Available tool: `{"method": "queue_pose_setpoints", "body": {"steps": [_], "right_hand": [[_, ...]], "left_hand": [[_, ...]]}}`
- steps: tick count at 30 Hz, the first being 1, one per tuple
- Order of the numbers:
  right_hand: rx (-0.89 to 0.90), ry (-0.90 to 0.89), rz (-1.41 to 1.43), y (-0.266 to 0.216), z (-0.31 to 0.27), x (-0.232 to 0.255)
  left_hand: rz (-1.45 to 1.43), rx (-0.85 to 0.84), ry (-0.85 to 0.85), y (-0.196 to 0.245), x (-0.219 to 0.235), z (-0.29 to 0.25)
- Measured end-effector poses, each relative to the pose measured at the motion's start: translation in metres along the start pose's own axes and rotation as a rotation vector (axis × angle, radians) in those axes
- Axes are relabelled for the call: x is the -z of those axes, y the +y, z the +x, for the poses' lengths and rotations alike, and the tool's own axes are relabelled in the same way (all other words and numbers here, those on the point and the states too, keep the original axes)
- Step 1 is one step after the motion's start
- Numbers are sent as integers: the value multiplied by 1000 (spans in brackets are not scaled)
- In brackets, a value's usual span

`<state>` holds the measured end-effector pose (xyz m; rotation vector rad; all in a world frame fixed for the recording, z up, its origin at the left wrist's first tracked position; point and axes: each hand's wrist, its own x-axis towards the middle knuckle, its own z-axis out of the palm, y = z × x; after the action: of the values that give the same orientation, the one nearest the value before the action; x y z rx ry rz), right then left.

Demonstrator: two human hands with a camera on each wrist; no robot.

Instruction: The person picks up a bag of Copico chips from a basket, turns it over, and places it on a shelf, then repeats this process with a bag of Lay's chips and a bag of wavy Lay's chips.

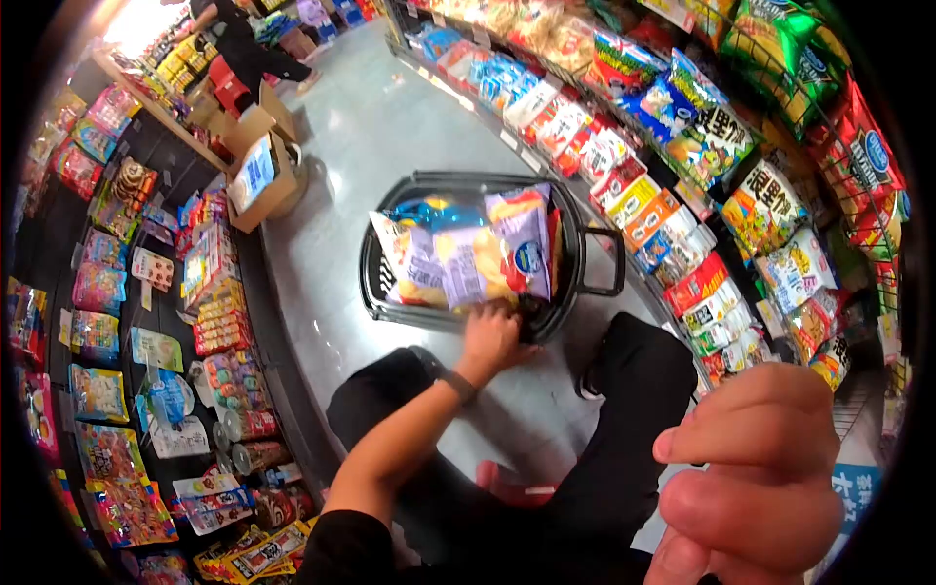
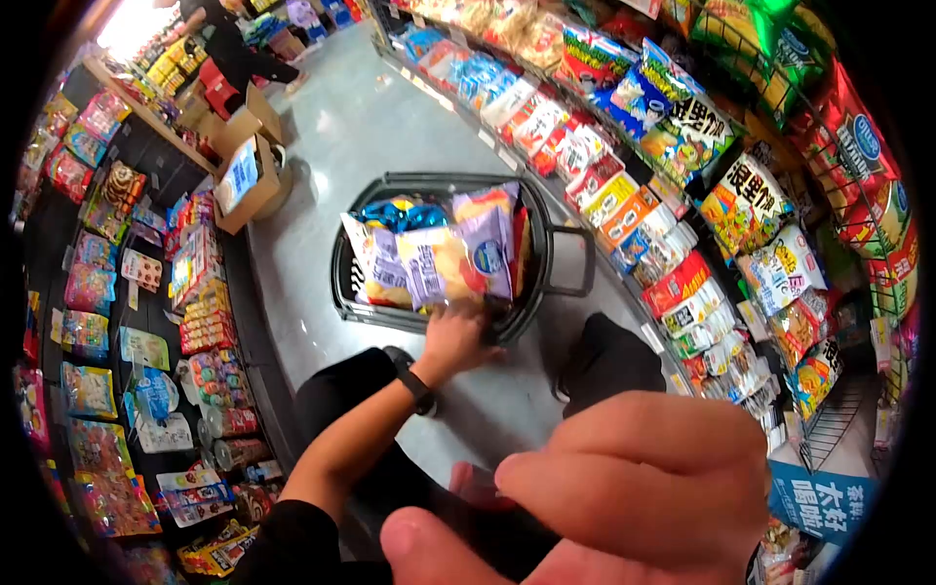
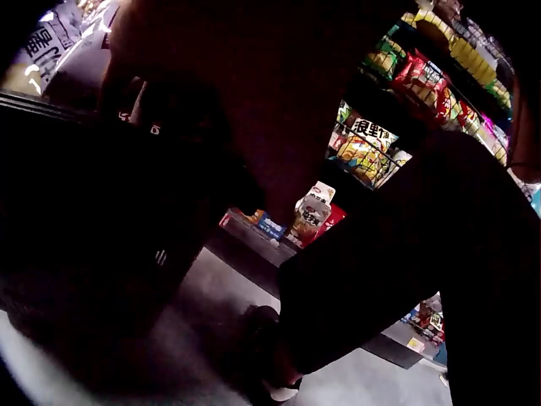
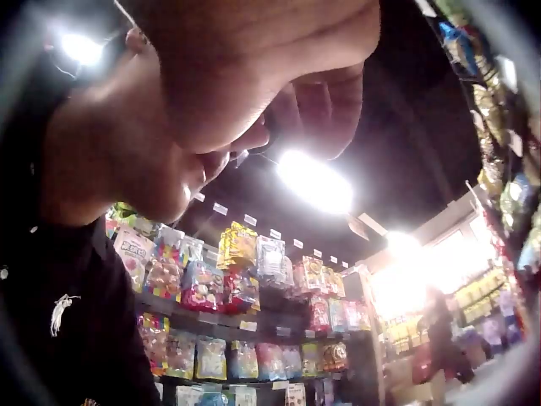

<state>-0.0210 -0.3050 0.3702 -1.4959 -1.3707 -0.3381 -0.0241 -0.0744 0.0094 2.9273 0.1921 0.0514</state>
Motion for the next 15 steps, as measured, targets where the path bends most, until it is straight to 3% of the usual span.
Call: {"method": "queue_pose_setpoints", "body": {"steps": [2,4,6,9,10,12,15], "right_hand": [[126,89,-127,22,-10,-12],[93,-154,-25,45,-9,-5],[208,-31,-186,89,0,-47],[-293,-317,-182,175,-8,-98],[-235,-308,-308,212,-21,-118],[-416,-490,-395,263,-44,-145],[-387,-623,-542,299,-69,-176]], "left_hand": [[-13,24,-19,-9,3,-8],[126,-47,115,-8,1,-10],[121,-27,113,-14,-15,-11],[45,1,63,-15,-14,-10],[45,18,38,-15,-9,-9],[31,30,11,-14,1,-9],[6,53,-21,-17,7,-7]]}}
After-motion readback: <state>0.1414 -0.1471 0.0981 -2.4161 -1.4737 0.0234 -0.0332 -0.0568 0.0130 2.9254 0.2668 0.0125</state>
